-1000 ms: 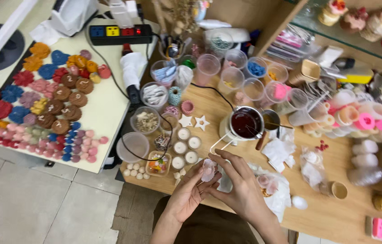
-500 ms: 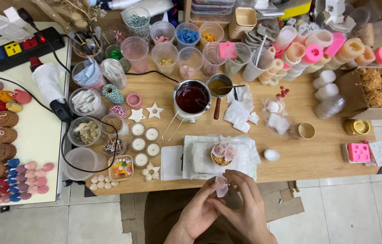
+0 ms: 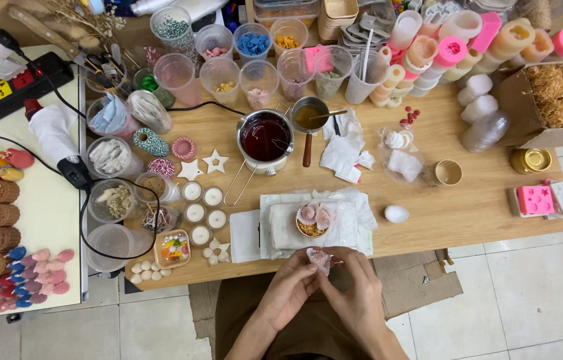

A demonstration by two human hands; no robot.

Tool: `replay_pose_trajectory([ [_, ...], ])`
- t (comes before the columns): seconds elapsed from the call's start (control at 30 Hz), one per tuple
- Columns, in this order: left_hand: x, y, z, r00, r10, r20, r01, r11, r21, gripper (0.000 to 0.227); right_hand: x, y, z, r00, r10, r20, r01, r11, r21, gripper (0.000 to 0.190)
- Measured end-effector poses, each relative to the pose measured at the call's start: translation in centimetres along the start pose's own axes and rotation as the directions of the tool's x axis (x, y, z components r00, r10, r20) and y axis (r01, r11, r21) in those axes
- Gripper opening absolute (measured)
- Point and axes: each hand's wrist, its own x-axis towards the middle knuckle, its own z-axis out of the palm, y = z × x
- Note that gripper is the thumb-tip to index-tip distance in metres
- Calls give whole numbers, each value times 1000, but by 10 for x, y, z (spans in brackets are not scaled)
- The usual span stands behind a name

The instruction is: The person places a plastic liner into a container, fills it with shredded wax by hand, and then arranges small decorative wax flowers on top before inserting a wick.

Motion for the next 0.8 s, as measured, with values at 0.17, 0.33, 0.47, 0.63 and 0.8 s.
replay_pose_trajectory([
  [0.17,-5,7,5,999,35,-15,-31,976,216,34,-1,9,-1,998,54,36,-55,998,43,45],
  [0.33,-5,21,12,985,172,7,-149,833,533,38,2,14,0,999,36,26,-41,983,178,44],
  [0.47,1,48,18,839,527,135,-314,267,911,42,5,21,1,994,105,-16,-102,982,159,44],
  [0.63,29,94,32,730,459,507,-347,-390,853,52,6,27,0,999,34,-32,-31,995,90,43],
  [0.8,49,109,39,770,252,587,-408,-512,756,57,5,24,-2,999,5,-32,-2,996,90,42],
])
